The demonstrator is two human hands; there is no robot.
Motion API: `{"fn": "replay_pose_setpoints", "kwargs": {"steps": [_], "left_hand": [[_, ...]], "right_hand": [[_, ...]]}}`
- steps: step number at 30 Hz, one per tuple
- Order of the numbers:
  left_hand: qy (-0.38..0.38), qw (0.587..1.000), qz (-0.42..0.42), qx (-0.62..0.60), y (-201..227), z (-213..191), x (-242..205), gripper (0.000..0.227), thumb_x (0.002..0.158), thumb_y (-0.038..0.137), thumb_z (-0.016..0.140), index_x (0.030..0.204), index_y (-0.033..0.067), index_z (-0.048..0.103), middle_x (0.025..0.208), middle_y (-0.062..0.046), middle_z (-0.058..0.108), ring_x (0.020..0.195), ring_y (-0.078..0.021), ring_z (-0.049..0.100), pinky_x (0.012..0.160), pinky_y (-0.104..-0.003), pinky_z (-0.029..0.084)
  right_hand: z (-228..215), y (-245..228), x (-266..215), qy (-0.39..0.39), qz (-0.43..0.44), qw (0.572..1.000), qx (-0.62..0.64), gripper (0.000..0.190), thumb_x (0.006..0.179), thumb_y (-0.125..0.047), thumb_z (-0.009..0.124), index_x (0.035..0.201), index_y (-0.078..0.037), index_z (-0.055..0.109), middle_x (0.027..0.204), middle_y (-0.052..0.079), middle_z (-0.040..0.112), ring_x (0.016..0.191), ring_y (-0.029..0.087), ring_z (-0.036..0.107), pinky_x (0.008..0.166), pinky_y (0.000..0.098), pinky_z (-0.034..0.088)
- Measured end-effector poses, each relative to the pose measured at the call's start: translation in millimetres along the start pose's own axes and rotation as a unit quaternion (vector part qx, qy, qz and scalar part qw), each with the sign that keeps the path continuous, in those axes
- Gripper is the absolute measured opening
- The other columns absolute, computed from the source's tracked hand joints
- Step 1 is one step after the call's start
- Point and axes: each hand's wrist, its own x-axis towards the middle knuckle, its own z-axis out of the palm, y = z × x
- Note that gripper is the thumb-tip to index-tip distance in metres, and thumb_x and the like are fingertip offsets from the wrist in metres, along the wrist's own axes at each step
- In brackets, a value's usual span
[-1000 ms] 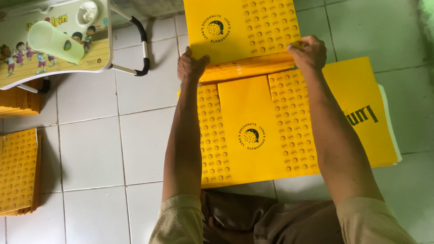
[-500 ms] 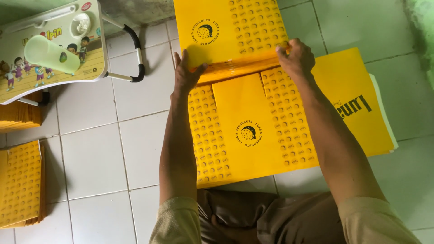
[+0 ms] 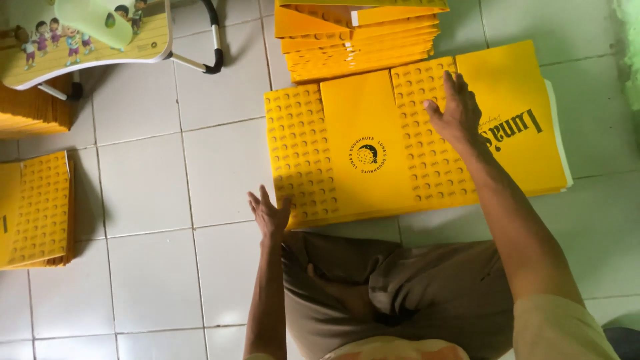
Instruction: Folding flat cardboard sheets into boxes along pre-scored lines while sitting on the floor.
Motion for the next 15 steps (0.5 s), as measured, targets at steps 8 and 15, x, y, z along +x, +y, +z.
{"fn": "replay_pose_setpoints", "kwargs": {"steps": [8, 15], "left_hand": [[0.264, 0.873, 0.403, -0.079, 158.5, -52.6, 45.6, 0.056, 0.094, 0.010, 0.075, 0.144, 0.0097, 0.048, 0.161, -0.027, 0.031, 0.148, -0.0467, 0.039, 0.115, -0.059, 0.049], [0.180, 0.863, 0.439, 0.177, 341.7, -39.9, 203.3, 0.066, 0.113, 0.061, 0.031, 0.166, 0.0221, 0.027, 0.169, -0.013, 0.005, 0.155, -0.0379, 0.002, 0.125, -0.067, 0.024]], "right_hand": [[-22.9, -63.0, 130.5, 0.046, -0.160, 0.979, -0.119, 0.088, 0.090, -0.033, 0.083, 0.161, -0.005, 0.038, 0.159, 0.033, 0.024, 0.143, 0.054, 0.030, 0.114, 0.0681, 0.027], [6.3, -63.2, 182.2, -0.097, -0.148, 0.960, -0.219, 0.100, 0.091, -0.073, 0.054, 0.169, -0.021, 0.020, 0.169, 0.019, -0.003, 0.149, 0.049, -0.003, 0.113, 0.0813, 0.017]]}}
